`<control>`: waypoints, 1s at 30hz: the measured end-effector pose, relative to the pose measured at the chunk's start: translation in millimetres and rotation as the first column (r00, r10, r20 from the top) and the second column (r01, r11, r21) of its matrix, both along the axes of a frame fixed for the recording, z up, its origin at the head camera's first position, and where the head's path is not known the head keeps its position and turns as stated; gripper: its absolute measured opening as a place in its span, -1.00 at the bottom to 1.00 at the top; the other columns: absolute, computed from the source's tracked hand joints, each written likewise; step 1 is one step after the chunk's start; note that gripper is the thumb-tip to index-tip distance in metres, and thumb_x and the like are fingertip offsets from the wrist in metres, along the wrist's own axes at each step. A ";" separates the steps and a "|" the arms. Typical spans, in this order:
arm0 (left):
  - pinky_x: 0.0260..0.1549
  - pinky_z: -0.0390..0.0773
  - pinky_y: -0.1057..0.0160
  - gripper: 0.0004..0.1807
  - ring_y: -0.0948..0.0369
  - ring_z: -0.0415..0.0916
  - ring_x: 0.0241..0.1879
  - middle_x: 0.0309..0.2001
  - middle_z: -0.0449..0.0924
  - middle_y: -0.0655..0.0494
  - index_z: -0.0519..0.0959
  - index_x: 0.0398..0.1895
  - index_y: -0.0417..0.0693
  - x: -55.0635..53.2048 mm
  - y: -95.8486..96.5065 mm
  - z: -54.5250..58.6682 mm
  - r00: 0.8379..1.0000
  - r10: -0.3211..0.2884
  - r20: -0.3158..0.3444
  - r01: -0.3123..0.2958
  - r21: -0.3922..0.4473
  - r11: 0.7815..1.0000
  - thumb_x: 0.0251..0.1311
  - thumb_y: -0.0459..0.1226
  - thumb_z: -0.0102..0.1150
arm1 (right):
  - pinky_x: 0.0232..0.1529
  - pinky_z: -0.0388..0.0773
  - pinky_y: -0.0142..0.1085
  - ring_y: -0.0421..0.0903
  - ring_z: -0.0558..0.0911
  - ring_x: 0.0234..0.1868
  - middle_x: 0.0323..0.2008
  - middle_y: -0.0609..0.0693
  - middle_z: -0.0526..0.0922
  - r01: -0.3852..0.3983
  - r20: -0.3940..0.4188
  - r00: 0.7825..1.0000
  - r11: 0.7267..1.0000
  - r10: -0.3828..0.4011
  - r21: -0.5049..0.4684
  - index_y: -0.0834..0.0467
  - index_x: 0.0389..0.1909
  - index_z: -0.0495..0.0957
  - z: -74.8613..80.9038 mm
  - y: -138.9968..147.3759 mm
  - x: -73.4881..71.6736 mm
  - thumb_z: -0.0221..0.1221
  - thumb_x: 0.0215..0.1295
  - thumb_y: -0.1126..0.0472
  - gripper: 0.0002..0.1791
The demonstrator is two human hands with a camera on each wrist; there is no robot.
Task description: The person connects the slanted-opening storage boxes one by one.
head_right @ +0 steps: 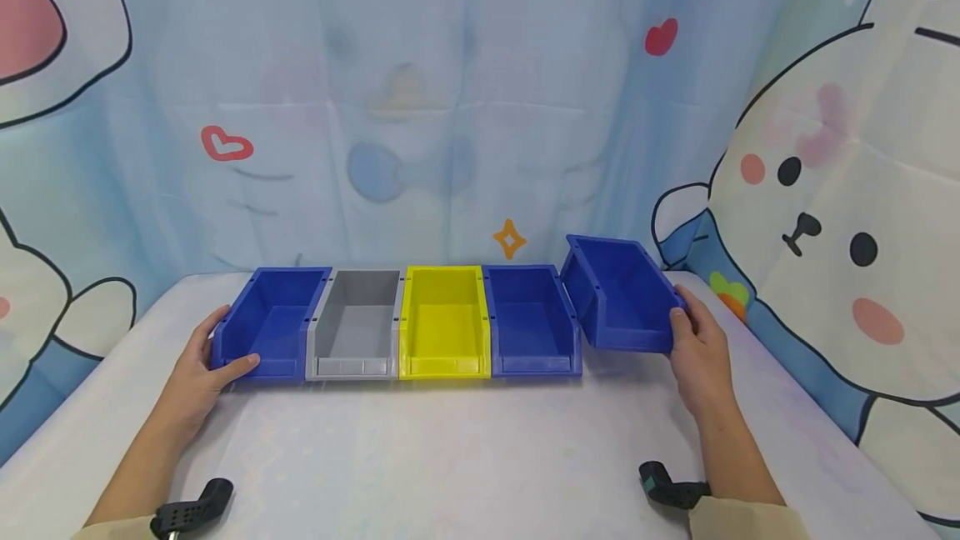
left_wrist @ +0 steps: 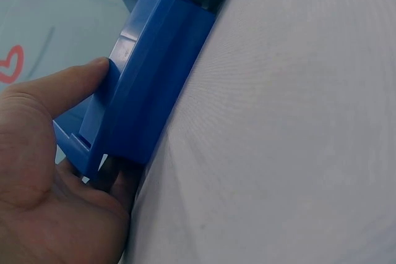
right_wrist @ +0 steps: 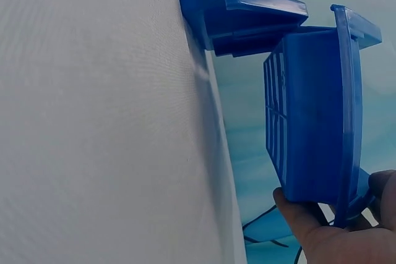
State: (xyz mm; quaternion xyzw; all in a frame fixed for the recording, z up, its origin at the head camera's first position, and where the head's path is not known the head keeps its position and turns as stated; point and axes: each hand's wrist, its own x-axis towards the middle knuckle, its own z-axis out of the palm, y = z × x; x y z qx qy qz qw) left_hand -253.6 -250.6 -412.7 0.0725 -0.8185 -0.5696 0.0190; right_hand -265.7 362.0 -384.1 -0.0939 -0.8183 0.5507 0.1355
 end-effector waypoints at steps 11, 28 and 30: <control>0.55 -0.08 -0.34 0.13 -0.22 -0.40 0.67 0.70 -0.43 -0.11 -0.34 0.71 0.31 -0.6 0.4 -0.5 1.000 0.009 0.001 -0.009 -0.005 1.000 0.38 -0.20 0.30 | 0.35 0.29 0.10 0.40 0.08 0.60 0.69 0.18 -0.17 0.041 -0.004 0.999 0.999 -0.041 -0.026 -0.15 0.69 -0.13 -4.9 -3.8 0.3 -0.35 0.68 -0.13 -0.35; 0.57 -0.09 -0.32 0.13 -0.21 -0.39 0.67 0.70 -0.43 -0.10 -0.34 0.71 0.32 -1.2 -0.3 -1.1 1.000 -0.001 -0.005 0.001 0.004 1.000 0.38 -0.21 0.30 | 0.46 0.13 0.36 0.37 0.03 0.63 0.67 0.17 -0.05 0.084 -0.090 0.993 0.985 -0.071 0.153 -0.08 0.70 -0.12 0.1 -13.3 1.8 -0.27 0.67 -0.15 -0.31; 0.57 -0.10 -0.31 0.13 -0.21 -0.40 0.67 0.70 -0.43 -0.10 -0.34 0.71 0.32 -1.4 -0.6 -1.3 1.000 -0.005 -0.007 0.005 0.005 1.000 0.38 -0.21 0.30 | 0.45 0.13 0.38 0.38 0.02 0.62 0.67 0.20 -0.06 0.090 -0.090 0.993 0.983 -0.076 0.160 -0.05 0.70 -0.11 -0.7 -13.0 2.0 -0.26 0.67 -0.13 -0.30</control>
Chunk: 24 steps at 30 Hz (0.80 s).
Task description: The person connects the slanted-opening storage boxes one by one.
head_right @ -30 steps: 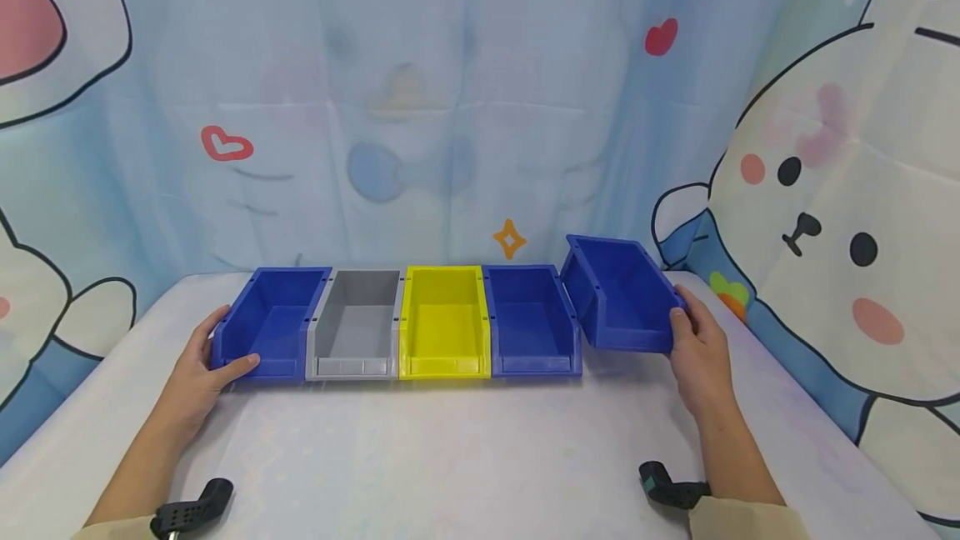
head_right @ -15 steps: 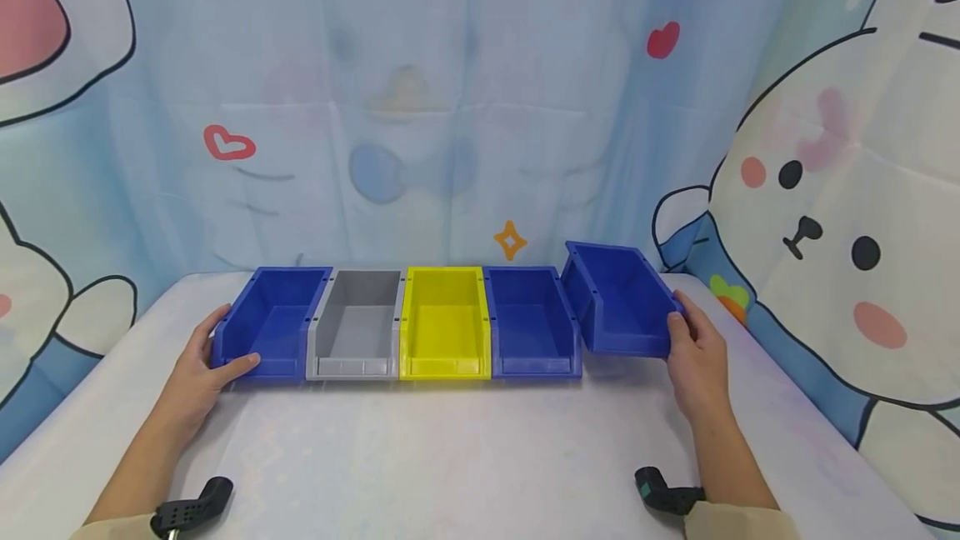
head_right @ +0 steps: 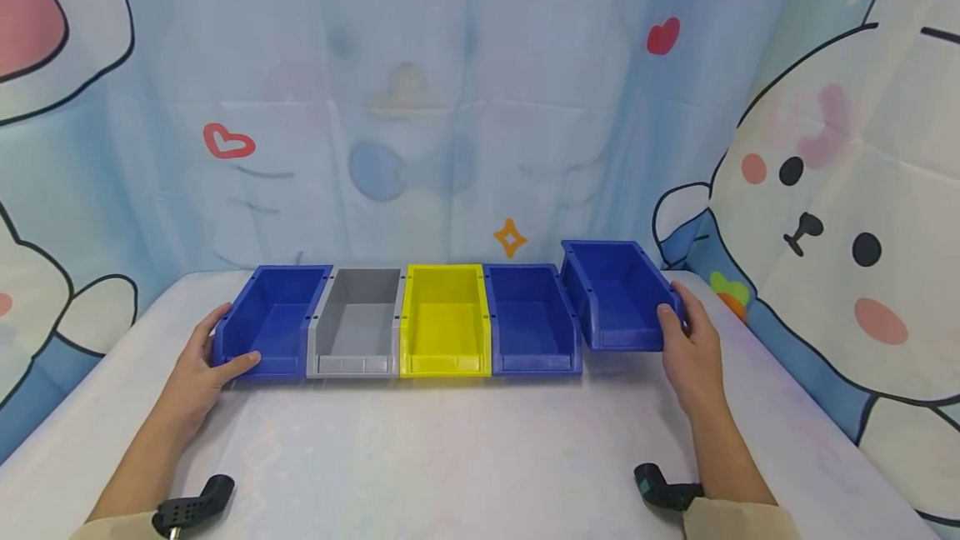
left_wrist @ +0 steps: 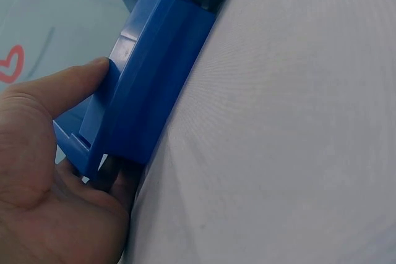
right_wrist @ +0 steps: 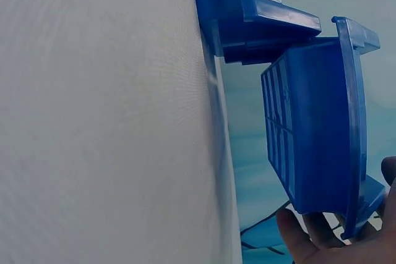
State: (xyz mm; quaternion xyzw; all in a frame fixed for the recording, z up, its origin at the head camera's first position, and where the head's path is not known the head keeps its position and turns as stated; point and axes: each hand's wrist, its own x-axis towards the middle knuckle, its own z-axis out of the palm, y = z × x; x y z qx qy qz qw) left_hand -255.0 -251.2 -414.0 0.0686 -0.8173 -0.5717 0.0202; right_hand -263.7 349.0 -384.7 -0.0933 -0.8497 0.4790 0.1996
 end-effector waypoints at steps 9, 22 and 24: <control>0.56 -0.09 -0.32 0.13 -0.21 -0.41 0.67 0.70 -0.44 -0.11 -0.33 0.71 0.31 -0.3 -0.4 0.0 1.000 0.001 -0.003 -0.002 -0.002 1.000 0.38 -0.21 0.30 | 0.56 0.06 0.32 0.24 0.12 0.63 0.62 0.15 0.17 0.168 -0.198 0.971 0.968 -0.130 0.185 -0.05 0.66 0.07 7.5 -14.7 1.9 -0.06 0.62 0.03 -0.34; 0.57 -0.11 -0.32 0.12 -0.21 -0.41 0.67 0.70 -0.44 -0.12 -0.34 0.71 0.30 0.2 -0.5 0.0 1.000 -0.002 0.000 0.002 0.004 1.000 0.39 -0.22 0.29 | 0.51 0.38 -0.02 0.32 0.43 0.41 0.45 0.24 0.43 0.055 -0.425 0.891 0.895 0.156 0.443 0.08 0.50 0.38 10.5 -39.3 5.4 0.15 0.43 0.28 -0.39; 0.56 -0.10 -0.32 0.12 -0.21 -0.41 0.67 0.70 -0.43 -0.12 -0.34 0.71 0.30 -0.1 -0.2 0.0 1.000 0.002 0.000 -0.002 0.002 1.000 0.38 -0.22 0.29 | 0.44 0.34 -0.46 0.34 0.49 0.34 0.44 0.26 0.44 0.021 -0.404 0.895 0.888 0.189 0.460 0.08 0.51 0.36 9.2 -40.2 5.3 0.14 0.44 0.30 -0.39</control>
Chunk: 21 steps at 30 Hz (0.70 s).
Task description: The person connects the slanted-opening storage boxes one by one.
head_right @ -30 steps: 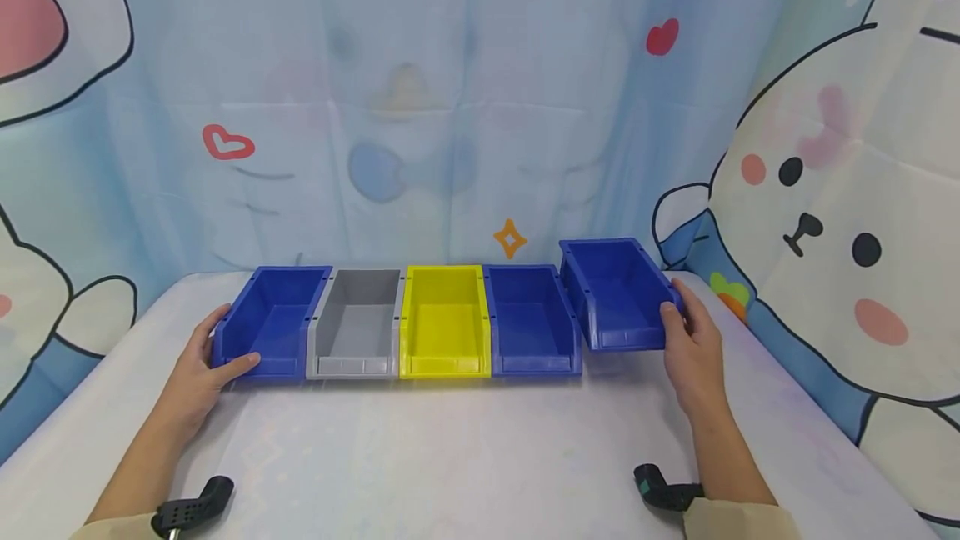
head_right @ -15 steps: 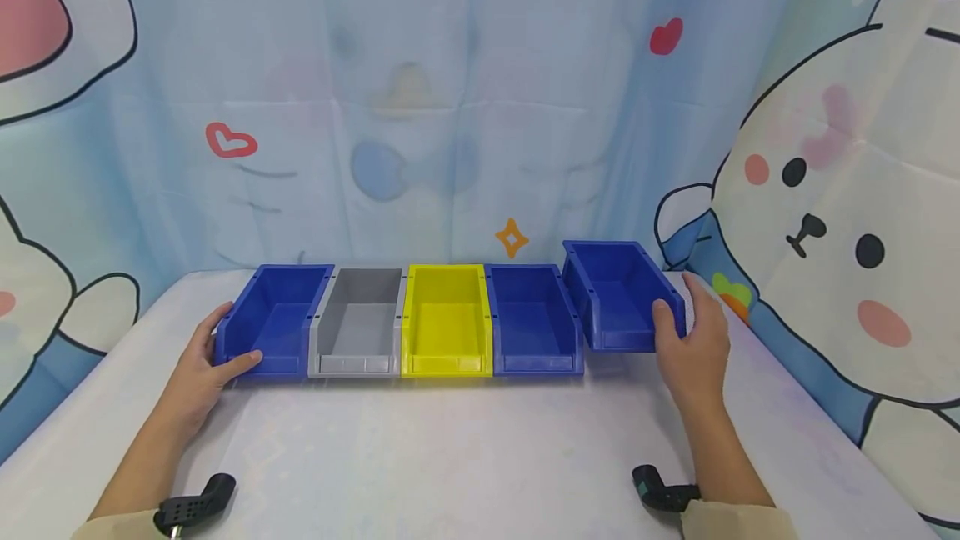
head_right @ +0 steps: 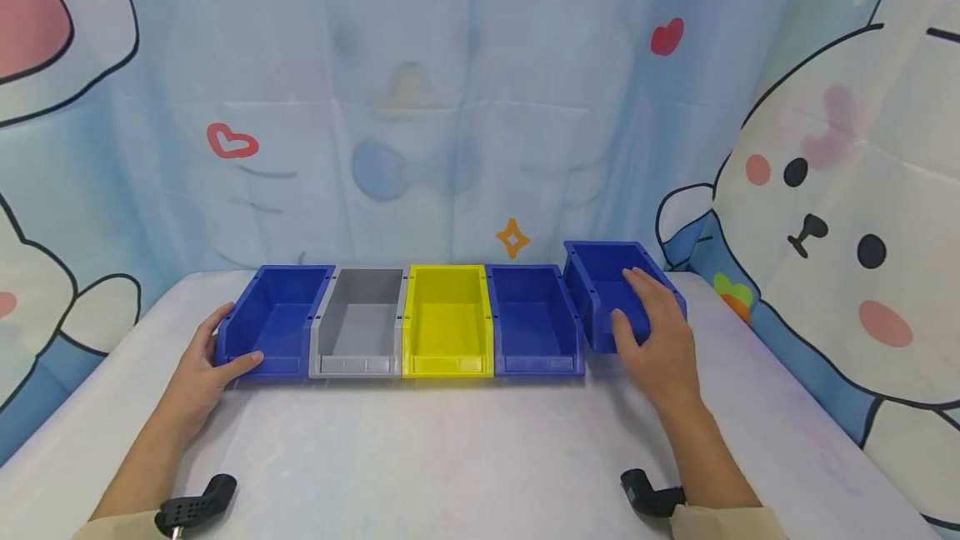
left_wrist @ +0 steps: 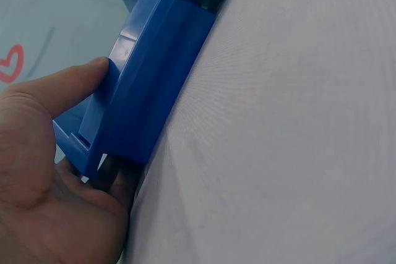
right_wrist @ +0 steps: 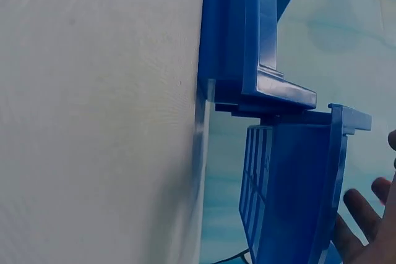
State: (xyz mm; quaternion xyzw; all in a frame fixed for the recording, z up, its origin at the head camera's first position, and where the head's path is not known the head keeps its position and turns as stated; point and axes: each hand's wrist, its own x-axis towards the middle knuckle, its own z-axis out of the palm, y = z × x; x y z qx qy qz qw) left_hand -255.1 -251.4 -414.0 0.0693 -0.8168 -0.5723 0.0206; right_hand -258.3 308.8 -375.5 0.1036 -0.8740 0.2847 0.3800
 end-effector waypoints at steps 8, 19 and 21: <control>0.56 -0.09 -0.33 0.12 -0.21 -0.41 0.67 0.70 -0.43 -0.12 -0.33 0.71 0.31 -0.4 0.6 -0.3 1.000 0.006 0.005 -0.006 -0.003 1.000 0.38 -0.22 0.29 | 0.31 0.59 0.01 0.31 0.58 0.22 0.51 0.21 0.34 -0.097 0.124 0.988 0.992 0.087 0.076 0.07 0.56 0.28 -1.2 -4.6 0.8 0.12 0.46 0.33 -0.34; 0.56 -0.10 -0.33 0.12 -0.22 -0.40 0.66 0.70 -0.42 -0.13 -0.34 0.71 0.30 0.4 0.7 0.5 1.000 0.002 0.000 -0.002 -0.006 1.000 0.38 -0.22 0.29 | 0.19 0.44 0.45 0.45 0.44 0.37 0.50 0.22 0.38 -0.144 0.201 0.973 0.977 0.111 0.155 0.06 0.54 0.33 -2.7 -8.4 1.2 0.08 0.49 0.29 -0.39; 0.56 -0.10 -0.33 0.12 -0.22 -0.40 0.66 0.70 -0.42 -0.13 -0.34 0.71 0.29 0.4 1.0 1.0 1.000 0.004 0.000 -0.004 -0.008 1.000 0.38 -0.22 0.29 | 0.10 0.61 0.25 0.34 0.58 0.23 0.51 0.20 0.37 -0.147 0.189 0.975 0.974 0.114 0.171 0.07 0.53 0.34 -3.4 -8.7 0.8 0.08 0.48 0.30 -0.39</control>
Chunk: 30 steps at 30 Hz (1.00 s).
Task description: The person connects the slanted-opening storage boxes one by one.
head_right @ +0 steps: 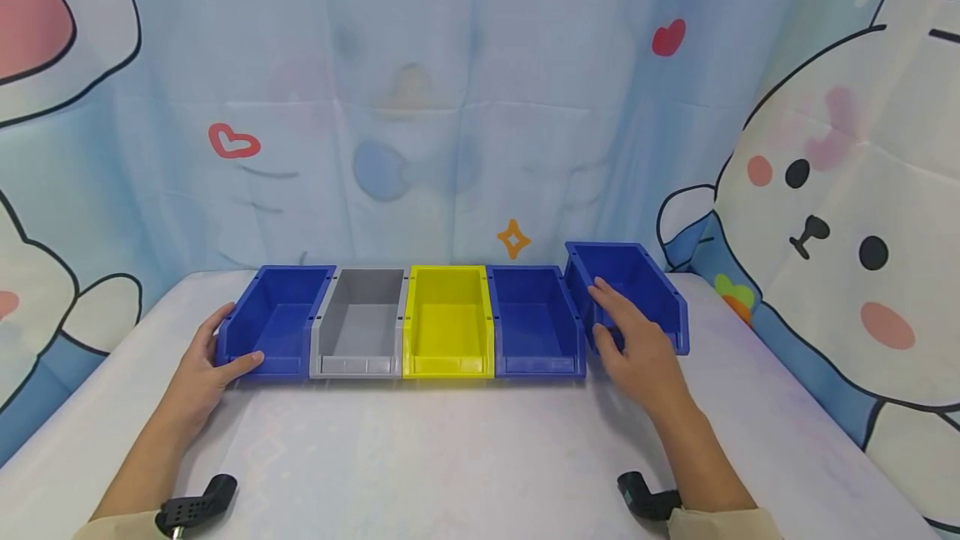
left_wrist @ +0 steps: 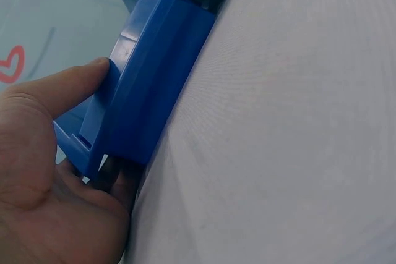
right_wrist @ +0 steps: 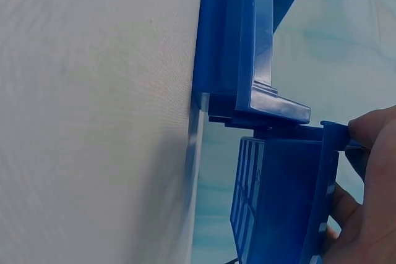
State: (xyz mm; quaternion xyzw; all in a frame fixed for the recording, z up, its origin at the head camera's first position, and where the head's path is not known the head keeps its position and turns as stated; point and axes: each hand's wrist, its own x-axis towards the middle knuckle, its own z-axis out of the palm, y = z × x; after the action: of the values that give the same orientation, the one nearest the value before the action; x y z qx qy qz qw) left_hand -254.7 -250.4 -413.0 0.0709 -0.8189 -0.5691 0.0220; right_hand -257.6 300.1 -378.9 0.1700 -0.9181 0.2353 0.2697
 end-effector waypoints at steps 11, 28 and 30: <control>0.57 -0.13 -0.32 0.11 -0.21 -0.41 0.67 0.70 -0.44 -0.12 -0.34 0.71 0.29 1.2 -0.2 0.3 1.000 -0.008 -0.003 0.008 0.010 1.000 0.39 -0.24 0.27 | 0.24 0.37 0.48 0.45 0.35 0.45 0.55 0.19 0.31 -0.037 0.055 0.998 0.999 0.037 0.006 0.01 0.55 0.32 0.6 -0.1 -0.2 0.07 0.50 0.31 -0.38; 0.58 -0.12 -0.30 0.12 -0.21 -0.38 0.67 0.70 -0.41 -0.13 -0.34 0.71 0.31 1.7 -1.1 -0.8 1.000 -0.020 -0.015 0.021 0.020 1.000 0.38 -0.23 0.29 | 0.37 0.21 0.49 0.46 0.18 0.54 0.62 0.21 0.14 -0.036 0.312 0.950 0.995 0.006 0.092 0.10 0.61 0.19 5.6 -0.6 0.5 0.04 0.54 0.25 -0.35; 0.58 -0.12 -0.30 0.12 -0.21 -0.38 0.67 0.70 -0.41 -0.13 -0.34 0.71 0.31 1.8 -1.3 -0.9 1.000 -0.020 -0.016 0.021 0.021 1.000 0.39 -0.24 0.29 | 0.38 0.20 0.48 0.46 0.18 0.54 0.62 0.21 0.13 -0.039 0.330 0.944 0.994 0.005 0.098 0.10 0.61 0.18 4.7 -0.3 -0.2 0.05 0.54 0.24 -0.34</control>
State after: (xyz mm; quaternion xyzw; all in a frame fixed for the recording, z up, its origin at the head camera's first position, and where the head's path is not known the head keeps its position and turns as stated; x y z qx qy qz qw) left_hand -252.9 -251.7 -414.0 0.0582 -0.8133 -0.5785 0.0220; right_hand -257.7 299.8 -374.2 0.1523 -0.9592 0.2156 0.1011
